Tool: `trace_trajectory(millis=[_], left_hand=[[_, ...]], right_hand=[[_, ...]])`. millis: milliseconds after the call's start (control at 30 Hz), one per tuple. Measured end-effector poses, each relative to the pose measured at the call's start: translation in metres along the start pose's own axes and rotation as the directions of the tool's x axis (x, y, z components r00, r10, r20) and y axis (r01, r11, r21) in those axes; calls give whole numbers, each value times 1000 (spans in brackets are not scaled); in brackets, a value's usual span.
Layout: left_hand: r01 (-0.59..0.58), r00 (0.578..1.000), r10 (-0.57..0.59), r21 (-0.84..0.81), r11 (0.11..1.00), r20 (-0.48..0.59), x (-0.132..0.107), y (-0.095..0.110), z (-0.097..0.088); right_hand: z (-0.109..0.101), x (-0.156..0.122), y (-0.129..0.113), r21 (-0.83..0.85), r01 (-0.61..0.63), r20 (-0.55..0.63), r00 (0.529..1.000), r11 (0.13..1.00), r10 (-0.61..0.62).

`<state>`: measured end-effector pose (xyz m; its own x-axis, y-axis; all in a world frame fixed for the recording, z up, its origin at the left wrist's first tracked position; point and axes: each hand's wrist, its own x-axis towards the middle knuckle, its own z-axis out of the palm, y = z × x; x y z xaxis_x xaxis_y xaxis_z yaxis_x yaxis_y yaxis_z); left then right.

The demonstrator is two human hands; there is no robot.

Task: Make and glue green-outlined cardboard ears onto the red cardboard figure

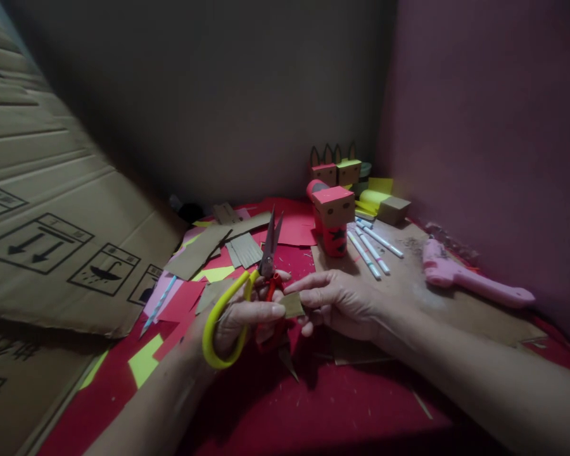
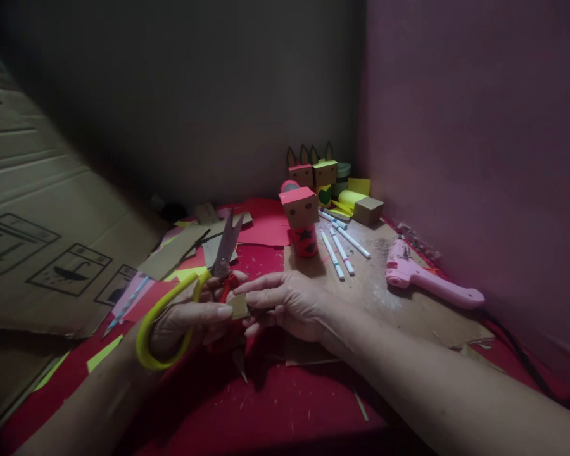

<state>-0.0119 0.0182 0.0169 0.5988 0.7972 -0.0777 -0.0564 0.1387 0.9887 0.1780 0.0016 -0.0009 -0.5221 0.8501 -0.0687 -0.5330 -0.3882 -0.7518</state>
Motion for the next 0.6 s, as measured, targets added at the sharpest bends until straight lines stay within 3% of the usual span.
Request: trace_trajectory(millis=[400,600], left_hand=[[15,999,-19,114,993,39,-2,3,4],[15,999,-20,191,981,26,-4,7,7]], right_hand=[[-6,0,2,9,-41,14,999,999,41],[0,-2,-4,-104,-3,18,1000,995,5]])
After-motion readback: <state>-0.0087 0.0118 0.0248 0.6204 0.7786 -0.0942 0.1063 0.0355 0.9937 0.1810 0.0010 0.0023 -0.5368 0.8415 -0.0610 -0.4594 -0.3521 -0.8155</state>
